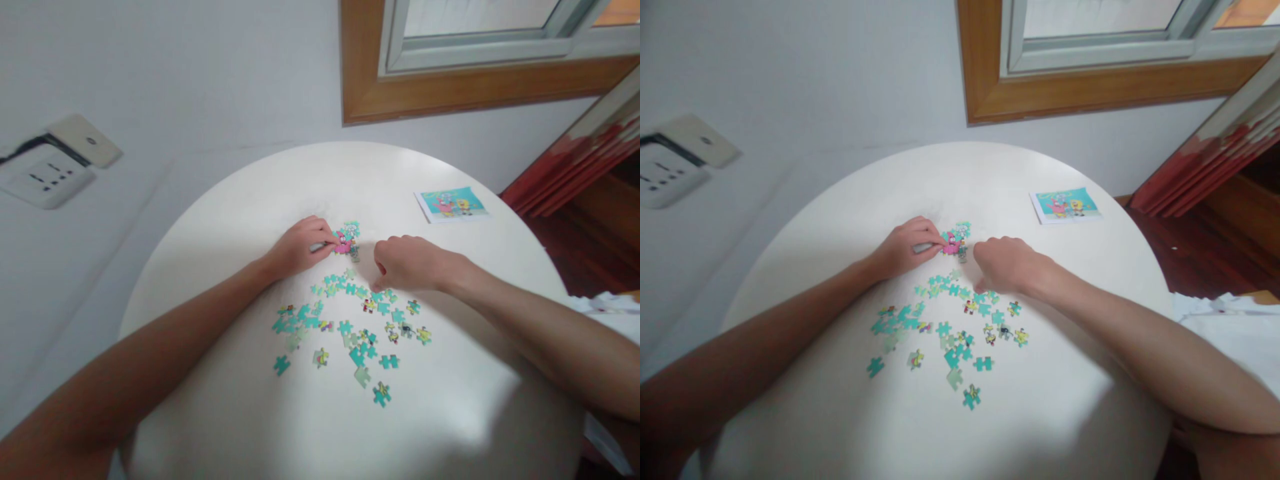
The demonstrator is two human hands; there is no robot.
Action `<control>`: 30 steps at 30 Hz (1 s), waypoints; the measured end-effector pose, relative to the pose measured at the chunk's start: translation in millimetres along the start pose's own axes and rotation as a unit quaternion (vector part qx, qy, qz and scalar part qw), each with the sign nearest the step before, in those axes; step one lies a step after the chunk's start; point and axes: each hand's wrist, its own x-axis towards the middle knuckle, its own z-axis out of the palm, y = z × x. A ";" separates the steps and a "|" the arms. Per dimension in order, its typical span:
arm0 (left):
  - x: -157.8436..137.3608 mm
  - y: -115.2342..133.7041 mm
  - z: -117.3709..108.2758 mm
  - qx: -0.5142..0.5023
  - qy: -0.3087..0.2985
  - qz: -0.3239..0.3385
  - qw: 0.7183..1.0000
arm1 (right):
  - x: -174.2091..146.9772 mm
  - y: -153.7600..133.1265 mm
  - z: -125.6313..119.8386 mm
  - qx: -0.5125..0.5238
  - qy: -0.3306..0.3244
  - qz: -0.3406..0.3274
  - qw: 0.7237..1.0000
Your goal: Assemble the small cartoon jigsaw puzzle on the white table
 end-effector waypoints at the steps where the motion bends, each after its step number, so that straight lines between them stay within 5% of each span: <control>1: 0.2 0.3 -0.1 -0.001 -0.001 0.001 1.000 | -0.4 -0.4 -0.3 -0.001 -0.004 -0.004 1.000; 17: 0.1 0.9 -0.9 -0.001 -0.007 -0.012 1.000 | 17.5 18.5 15.0 0.131 0.067 -0.047 0.988; 24: 0.8 1.8 -1.1 0.002 -0.006 -0.008 1.000 | 38.8 48.9 8.8 0.311 -0.031 -0.134 0.940; 30: 1.3 2.2 -1.2 0.005 -0.005 -0.004 1.000 | 65.7 62.4 25.2 0.379 0.062 -0.090 0.919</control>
